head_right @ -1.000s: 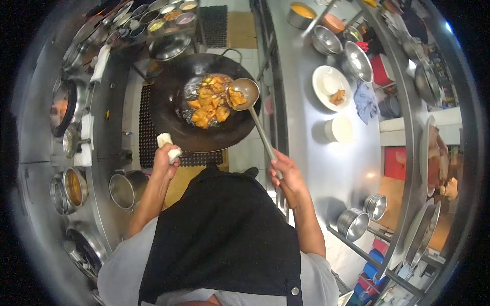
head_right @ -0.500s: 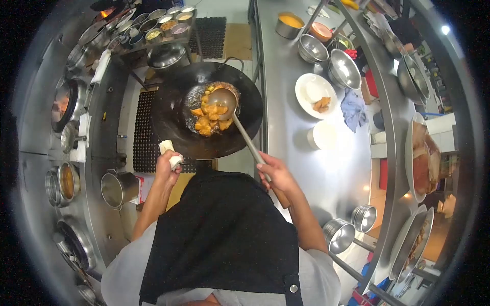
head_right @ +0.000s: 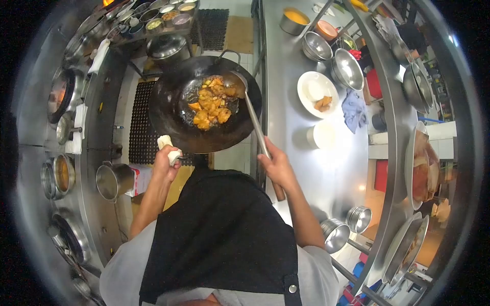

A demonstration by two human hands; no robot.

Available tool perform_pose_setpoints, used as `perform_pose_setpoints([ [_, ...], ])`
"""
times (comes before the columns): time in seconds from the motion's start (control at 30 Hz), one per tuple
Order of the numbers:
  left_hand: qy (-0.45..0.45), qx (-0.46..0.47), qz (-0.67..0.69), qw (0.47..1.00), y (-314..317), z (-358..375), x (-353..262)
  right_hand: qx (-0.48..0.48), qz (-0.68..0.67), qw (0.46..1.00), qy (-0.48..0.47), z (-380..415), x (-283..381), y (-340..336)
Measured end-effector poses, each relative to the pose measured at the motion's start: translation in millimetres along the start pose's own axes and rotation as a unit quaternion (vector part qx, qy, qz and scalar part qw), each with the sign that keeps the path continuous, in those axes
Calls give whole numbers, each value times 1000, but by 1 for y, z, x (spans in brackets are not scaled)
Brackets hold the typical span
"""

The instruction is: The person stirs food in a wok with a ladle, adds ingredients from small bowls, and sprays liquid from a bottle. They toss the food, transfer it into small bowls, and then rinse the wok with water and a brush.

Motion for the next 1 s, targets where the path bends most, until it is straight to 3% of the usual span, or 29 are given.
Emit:
perform_pose_setpoints([
  [0.03, 5, 2, 3, 1000, -3, 1, 2, 12, 1, 999, 40, 9, -1, -3],
  [0.2, 34, -3, -11, 999, 3, 10, 0, 28, -43, 998, 38, 17, -25, 12],
  [0.23, 41, -5, -14, 999, 3, 12, -2, -65, 66, 988, -126, 4, -38, 15],
  [0.27, 42, -7, -12, 999, 0, 11, -2, -156, 170, 930, -284, 4, -37, 18],
  [0.3, 39, -6, -7, 999, -5, 8, -1, -155, 169, 931, -284, 10, -28, 18],
  [0.33, 35, -6, -4, 999, -7, 7, -1, -103, 94, 976, -165, 14, -20, 16],
  [0.37, 36, -7, -4, 999, -7, 6, -2, -48, 17, 998, -42, 18, -15, 16],
  [0.4, 44, -11, 0, 999, -6, 7, -3, -4, 7, 1000, 21, 22, -15, 10],
  [0.5, 60, -20, -5, 998, 0, 13, -1, 42, 48, 998, 19, 31, 3, 11],
  [0.53, 71, -25, -11, 997, 3, 14, -1, 4, 91, 993, -69, 23, -3, 22],
  [0.57, 72, -24, -11, 997, 5, 14, 1, 3, 91, 993, -70, 21, -5, 28],
  [0.63, 95, -33, -6, 995, 5, 14, 5, 31, 117, 991, 55, 18, 8, 43],
  [0.7, 104, -20, -4, 994, 8, 14, 5, 26, 116, 993, 3, 9, 5, 49],
  [0.77, 122, -29, -22, 992, 12, 13, 1, 116, -79, 985, 105, 5, 6, 59],
  [0.8, 127, -30, -22, 991, 12, 11, 0, 120, -80, 984, 103, 3, 5, 60],
  [0.87, 136, -27, -28, 990, 9, 10, -2, 187, -253, 942, 116, -1, 1, 64],
  [1.0, 140, -28, -35, 989, 0, 6, -6, 210, -271, 930, 132, -4, -16, 69],
])
Point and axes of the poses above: each hand's wrist, its own z-axis away from the middle knuckle, its own y-axis out of the palm, x = y × z, the point moved 5 cm from there along -z, towards the middle knuckle, and after that the axes turned 8 degrees about z, right-handed, at the moved point
